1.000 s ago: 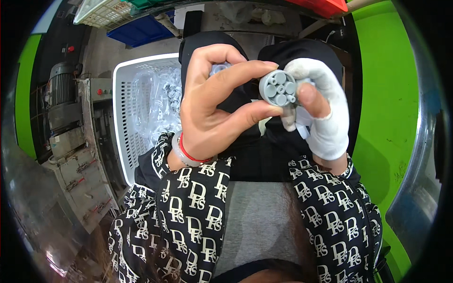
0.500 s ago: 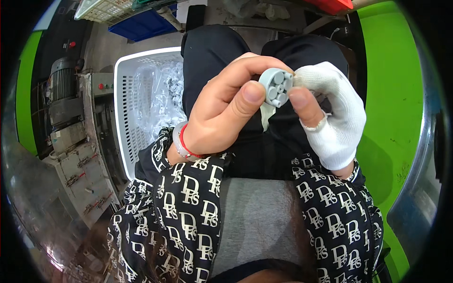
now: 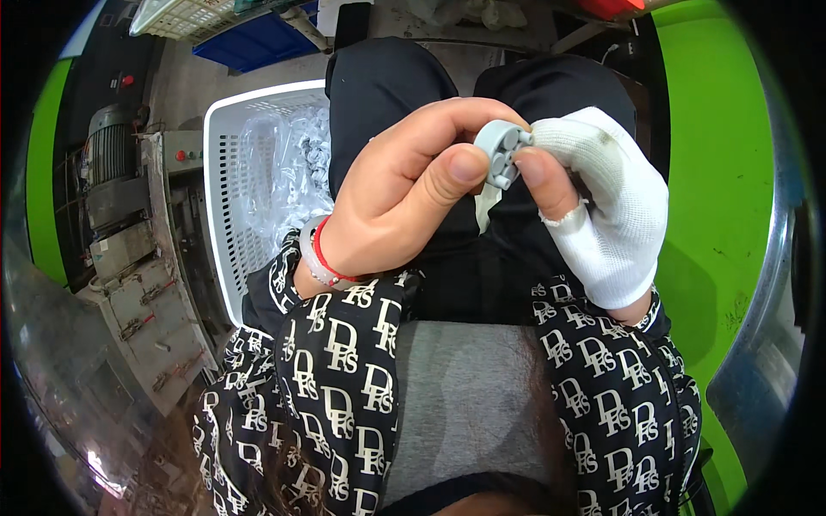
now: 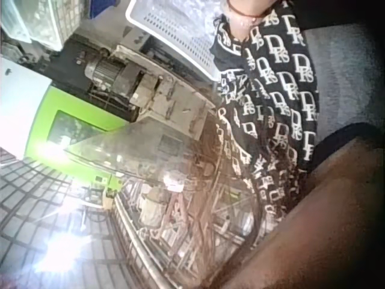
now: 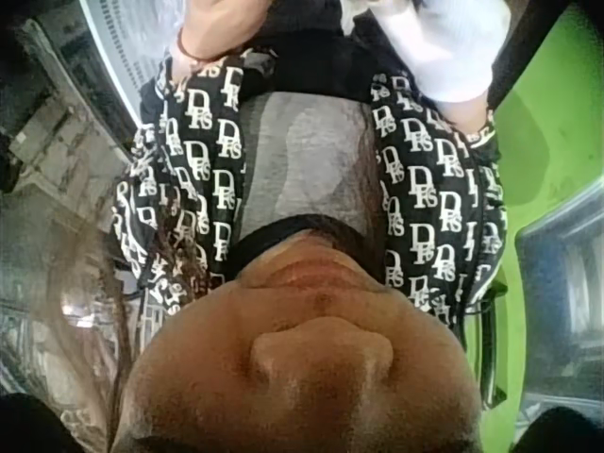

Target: Manually assembling plastic components, bagging large quantities, and folding protective cloths.

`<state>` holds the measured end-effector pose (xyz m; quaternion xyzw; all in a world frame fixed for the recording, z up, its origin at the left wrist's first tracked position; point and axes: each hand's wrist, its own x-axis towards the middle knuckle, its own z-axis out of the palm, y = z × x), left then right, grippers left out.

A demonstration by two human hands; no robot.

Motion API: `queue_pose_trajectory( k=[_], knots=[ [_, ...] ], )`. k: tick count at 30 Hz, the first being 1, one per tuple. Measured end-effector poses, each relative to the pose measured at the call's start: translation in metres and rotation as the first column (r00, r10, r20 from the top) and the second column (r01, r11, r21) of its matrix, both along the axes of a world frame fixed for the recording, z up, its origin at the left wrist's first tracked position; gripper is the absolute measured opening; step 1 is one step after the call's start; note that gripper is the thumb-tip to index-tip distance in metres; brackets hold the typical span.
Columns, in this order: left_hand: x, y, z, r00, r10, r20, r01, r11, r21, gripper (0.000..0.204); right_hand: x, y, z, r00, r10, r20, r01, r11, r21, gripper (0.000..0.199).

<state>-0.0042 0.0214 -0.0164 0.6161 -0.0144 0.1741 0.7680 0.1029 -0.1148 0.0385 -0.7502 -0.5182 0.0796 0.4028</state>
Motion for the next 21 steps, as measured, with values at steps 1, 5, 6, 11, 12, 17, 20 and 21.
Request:
queue_pose_trajectory(
  k=[1,5,6,11,12,17,20,21],
  knots=[
    [-0.001,0.000,0.001,1.000,-0.018,-0.025,0.017,0.999,-0.037,0.038,-0.001,0.000,0.000,1.000,-0.011,-0.019,0.011,1.000,-0.003,0.011],
    [-0.003,0.002,0.004,0.987,-0.064,-0.149,0.057,0.997,-0.051,0.058,0.002,0.000,-0.007,1.000,-0.016,-0.004,0.016,0.999,0.042,0.011],
    [-0.003,0.001,0.005,0.987,-0.064,-0.148,0.057,0.997,-0.051,0.058,0.002,0.000,-0.005,1.000,-0.007,-0.001,0.007,0.999,0.039,0.012],
    [0.000,-0.005,0.004,0.997,-0.045,-0.057,0.030,0.969,-0.247,0.063,0.003,-0.003,-0.005,0.996,0.030,-0.088,-0.021,0.995,0.094,0.019],
    [0.000,-0.004,-0.002,0.998,-0.039,-0.056,0.025,0.970,-0.243,0.063,0.000,-0.003,-0.005,0.929,-0.066,-0.365,0.097,0.993,0.068,0.019],
    [0.005,0.001,-0.011,0.979,-0.148,0.138,0.192,0.896,-0.401,0.047,-0.002,-0.004,-0.003,0.540,-0.070,-0.839,0.128,0.992,-0.001,0.027],
    [0.004,-0.002,-0.012,0.983,-0.117,0.143,0.169,0.886,-0.433,0.047,-0.005,0.000,-0.002,0.508,-0.097,-0.856,0.118,0.992,-0.043,0.028],
    [0.004,-0.003,-0.011,0.982,-0.119,0.144,0.171,0.885,-0.433,0.047,-0.005,0.001,-0.002,0.520,-0.090,-0.849,0.106,0.994,-0.040,0.028]
  ],
)
